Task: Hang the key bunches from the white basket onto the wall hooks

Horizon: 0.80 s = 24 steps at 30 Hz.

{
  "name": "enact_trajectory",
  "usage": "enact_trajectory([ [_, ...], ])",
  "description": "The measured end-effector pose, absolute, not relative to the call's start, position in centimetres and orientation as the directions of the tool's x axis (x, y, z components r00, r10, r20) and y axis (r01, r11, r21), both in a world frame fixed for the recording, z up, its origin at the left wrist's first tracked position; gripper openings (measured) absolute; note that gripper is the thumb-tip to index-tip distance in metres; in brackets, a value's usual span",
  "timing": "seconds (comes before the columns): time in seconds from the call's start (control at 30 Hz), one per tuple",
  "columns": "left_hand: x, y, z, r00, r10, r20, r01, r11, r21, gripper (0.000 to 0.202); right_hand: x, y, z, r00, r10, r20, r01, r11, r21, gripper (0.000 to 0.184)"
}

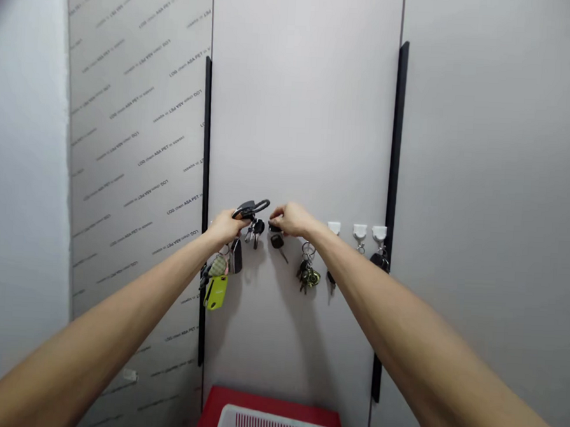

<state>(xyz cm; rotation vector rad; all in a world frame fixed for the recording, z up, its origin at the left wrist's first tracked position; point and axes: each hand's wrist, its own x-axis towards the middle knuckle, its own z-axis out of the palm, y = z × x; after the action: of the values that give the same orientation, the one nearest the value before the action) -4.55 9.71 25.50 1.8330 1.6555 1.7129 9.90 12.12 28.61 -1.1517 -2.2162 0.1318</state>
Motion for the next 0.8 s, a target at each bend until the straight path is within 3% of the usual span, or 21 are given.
enact_trajectory([
  [0.1,-3.5,8.8,26.1,-0.185,0.784,0.592,0.485,-0.451,0.749,0.006,10.0,11.3,28.5,-0.394,0.7,0.595,0.549,0.699,-0.459,0.023],
  [0.2,-2.3,7.8,23.8,-0.128,0.822,0.554,0.412,-0.464,0.784,0.004,10.7,9.9,26.5,-0.45,0.673,0.587,0.475,0.737,-0.481,0.021],
  [0.33,-0.1,6.9,15.2,-0.039,0.917,0.398,0.344,-0.362,0.867,0.016,12.5,8.6,19.0,-0.569,0.714,0.409,0.517,0.697,-0.497,0.016],
  [0.47,1.9,5.9,4.7,0.027,0.98,0.197,0.377,-0.193,0.906,0.023,14.2,7.7,9.1,-0.632,0.756,0.172,0.508,0.571,-0.645,0.018],
  [0.6,2.6,5.1,-1.1,0.13,0.983,0.132,0.519,-0.181,0.835,0.032,15.3,6.9,2.7,-0.652,0.757,0.049,0.467,0.451,-0.761,0.023],
  [0.8,2.2,4.4,-1.0,0.18,0.983,0.032,0.8,-0.165,0.577,0.031,16.3,6.9,0.4,-0.606,0.796,-0.012,0.572,0.425,-0.702,0.025],
])
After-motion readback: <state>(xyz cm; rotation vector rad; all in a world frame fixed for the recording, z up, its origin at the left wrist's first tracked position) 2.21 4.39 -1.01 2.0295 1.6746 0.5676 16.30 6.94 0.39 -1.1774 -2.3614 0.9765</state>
